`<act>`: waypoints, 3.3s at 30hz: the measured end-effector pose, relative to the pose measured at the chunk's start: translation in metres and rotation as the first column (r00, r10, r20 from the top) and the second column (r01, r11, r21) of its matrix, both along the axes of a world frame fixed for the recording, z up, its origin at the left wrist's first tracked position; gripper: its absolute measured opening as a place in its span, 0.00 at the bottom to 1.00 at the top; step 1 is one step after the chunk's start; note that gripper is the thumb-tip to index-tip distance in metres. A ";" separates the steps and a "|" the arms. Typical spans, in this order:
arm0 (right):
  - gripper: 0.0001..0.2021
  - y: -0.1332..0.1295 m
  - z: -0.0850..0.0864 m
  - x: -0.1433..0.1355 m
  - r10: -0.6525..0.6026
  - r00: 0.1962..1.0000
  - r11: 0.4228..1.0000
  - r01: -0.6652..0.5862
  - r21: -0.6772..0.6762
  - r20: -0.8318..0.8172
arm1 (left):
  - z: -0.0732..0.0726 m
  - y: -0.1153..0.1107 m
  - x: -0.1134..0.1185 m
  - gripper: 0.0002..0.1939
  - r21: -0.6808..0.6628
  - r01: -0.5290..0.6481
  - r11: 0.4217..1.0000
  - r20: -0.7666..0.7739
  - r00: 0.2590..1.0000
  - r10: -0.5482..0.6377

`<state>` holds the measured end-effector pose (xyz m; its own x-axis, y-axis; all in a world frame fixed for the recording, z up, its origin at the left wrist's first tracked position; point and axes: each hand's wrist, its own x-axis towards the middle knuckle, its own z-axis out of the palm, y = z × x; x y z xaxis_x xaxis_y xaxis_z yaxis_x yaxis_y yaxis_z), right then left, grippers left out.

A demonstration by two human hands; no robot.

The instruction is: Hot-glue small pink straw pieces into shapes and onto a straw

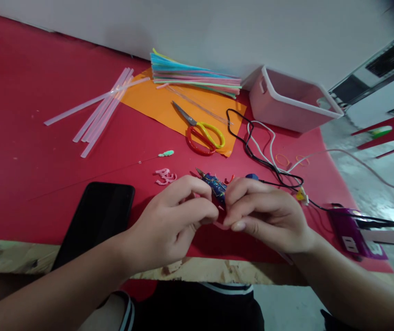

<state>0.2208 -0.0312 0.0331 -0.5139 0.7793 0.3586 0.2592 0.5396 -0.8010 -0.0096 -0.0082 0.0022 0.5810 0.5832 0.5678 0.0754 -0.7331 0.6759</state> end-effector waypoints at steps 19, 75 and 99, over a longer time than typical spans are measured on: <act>0.36 0.018 -0.038 0.057 -0.266 0.670 0.960 0.116 0.257 0.693 | 0.002 0.014 0.003 0.08 -0.930 0.064 0.363 0.210 0.901 0.380; 0.07 0.010 -0.038 0.031 -0.219 0.964 0.942 0.170 0.288 0.148 | -0.002 0.012 0.001 0.05 -0.845 0.019 0.534 0.142 0.971 0.190; 0.07 0.011 -0.041 0.038 -0.179 0.970 0.948 0.125 0.293 0.166 | 0.000 0.013 0.002 0.05 -0.823 0.008 0.568 0.131 0.975 0.177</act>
<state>0.2592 -0.0204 -0.0082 -0.4758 0.7366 0.4806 0.4868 0.6757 -0.5537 -0.0074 0.0047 0.0021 0.4460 0.8905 -0.0896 -0.0811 0.1400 0.9868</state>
